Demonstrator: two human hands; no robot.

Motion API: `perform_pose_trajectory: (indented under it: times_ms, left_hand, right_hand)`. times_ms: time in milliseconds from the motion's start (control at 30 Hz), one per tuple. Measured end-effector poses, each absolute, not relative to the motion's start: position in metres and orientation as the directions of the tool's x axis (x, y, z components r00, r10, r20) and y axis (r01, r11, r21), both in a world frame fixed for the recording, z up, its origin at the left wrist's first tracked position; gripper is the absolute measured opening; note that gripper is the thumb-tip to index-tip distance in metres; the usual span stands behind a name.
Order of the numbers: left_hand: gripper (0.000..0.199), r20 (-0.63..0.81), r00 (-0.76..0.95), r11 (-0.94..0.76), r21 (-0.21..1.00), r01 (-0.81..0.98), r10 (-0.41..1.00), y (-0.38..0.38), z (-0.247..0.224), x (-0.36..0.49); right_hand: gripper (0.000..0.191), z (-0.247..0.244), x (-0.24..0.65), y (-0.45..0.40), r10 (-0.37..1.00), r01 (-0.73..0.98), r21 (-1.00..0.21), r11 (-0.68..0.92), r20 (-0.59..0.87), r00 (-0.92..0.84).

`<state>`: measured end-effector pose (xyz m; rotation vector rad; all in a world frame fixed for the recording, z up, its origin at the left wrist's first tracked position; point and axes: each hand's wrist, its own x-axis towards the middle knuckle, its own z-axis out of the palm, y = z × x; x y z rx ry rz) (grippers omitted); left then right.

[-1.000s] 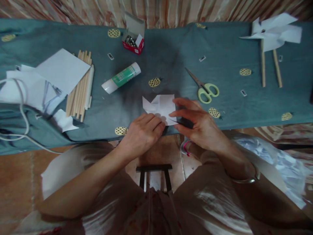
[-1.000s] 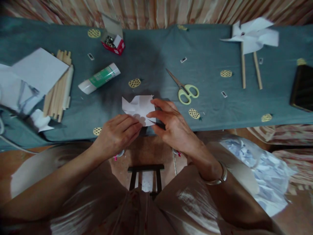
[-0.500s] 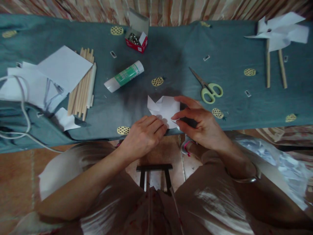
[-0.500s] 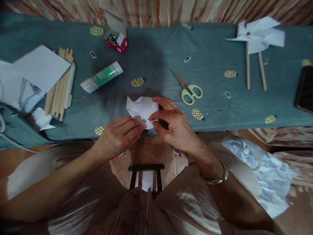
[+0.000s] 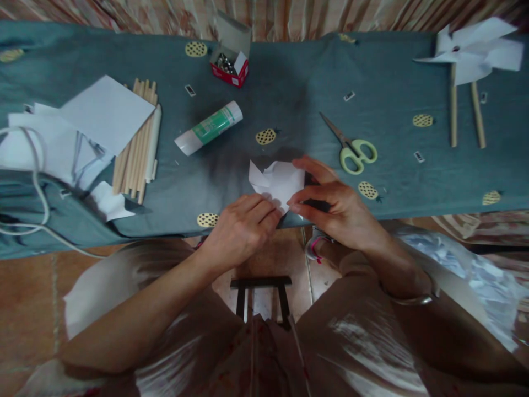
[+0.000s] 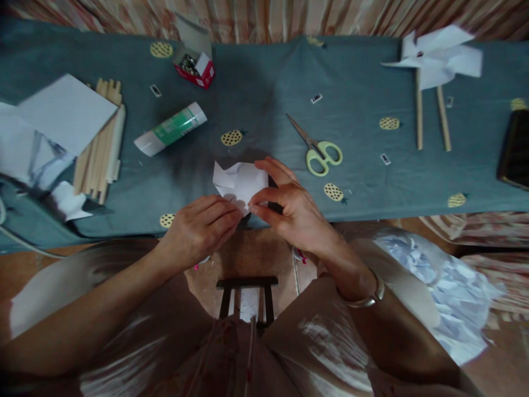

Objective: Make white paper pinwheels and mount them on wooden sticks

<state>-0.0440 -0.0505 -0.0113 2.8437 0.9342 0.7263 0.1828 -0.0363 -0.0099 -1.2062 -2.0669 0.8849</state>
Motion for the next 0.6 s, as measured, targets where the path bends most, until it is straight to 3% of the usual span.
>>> perform_pose_trajectory:
  times_ms: [600]
  left_hand:
    - [0.012,0.454,0.662,-0.798,0.246,0.550,0.596,-0.053,-0.014,-0.047]
  right_hand:
    - [0.015,-0.014,0.158,-0.034,0.920,0.697,-0.602,0.390,0.215,-0.328]
